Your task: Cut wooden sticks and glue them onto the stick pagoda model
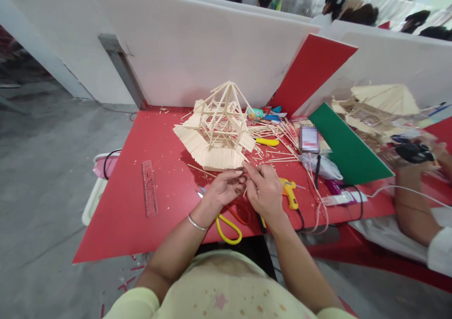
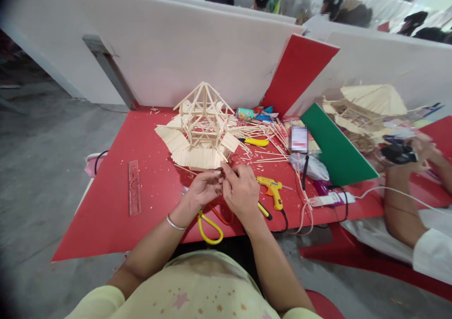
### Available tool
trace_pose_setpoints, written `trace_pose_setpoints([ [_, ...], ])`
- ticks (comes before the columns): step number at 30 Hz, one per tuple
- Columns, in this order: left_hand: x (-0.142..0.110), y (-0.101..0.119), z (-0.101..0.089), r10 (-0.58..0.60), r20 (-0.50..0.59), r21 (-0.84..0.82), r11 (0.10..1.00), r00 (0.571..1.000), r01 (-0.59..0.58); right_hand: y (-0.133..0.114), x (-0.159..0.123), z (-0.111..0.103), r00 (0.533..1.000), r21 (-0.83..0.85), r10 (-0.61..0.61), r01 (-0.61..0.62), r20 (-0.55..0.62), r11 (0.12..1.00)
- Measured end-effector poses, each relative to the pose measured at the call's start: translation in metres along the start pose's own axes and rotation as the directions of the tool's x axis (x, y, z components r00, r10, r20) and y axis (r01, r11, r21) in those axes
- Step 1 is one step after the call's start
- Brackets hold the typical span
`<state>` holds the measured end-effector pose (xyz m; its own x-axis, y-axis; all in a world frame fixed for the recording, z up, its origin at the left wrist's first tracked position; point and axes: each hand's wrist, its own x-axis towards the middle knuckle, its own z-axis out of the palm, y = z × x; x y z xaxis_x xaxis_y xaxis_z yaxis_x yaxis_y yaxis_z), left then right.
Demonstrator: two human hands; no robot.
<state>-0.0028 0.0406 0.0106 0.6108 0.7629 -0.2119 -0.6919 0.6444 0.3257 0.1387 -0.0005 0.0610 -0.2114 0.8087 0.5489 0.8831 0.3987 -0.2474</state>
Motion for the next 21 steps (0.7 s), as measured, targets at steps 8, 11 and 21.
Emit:
trace_pose_setpoints([
  [8,0.001,0.001,0.003,-0.010,-0.037,-0.019,1.000,0.999,0.009,-0.003,0.002,0.000,1.000,-0.111,-0.007,0.010,0.024,0.994],
  [11,-0.001,0.001,0.005,-0.013,-0.053,-0.026,1.000,0.999,0.012,-0.002,0.002,0.000,1.000,-0.125,-0.008,0.010,0.019,0.992],
  [21,-0.005,0.002,0.011,-0.002,-0.015,-0.054,0.999,1.000,0.001,0.001,-0.009,-0.002,0.993,0.071,0.021,-0.013,-0.113,0.997],
])
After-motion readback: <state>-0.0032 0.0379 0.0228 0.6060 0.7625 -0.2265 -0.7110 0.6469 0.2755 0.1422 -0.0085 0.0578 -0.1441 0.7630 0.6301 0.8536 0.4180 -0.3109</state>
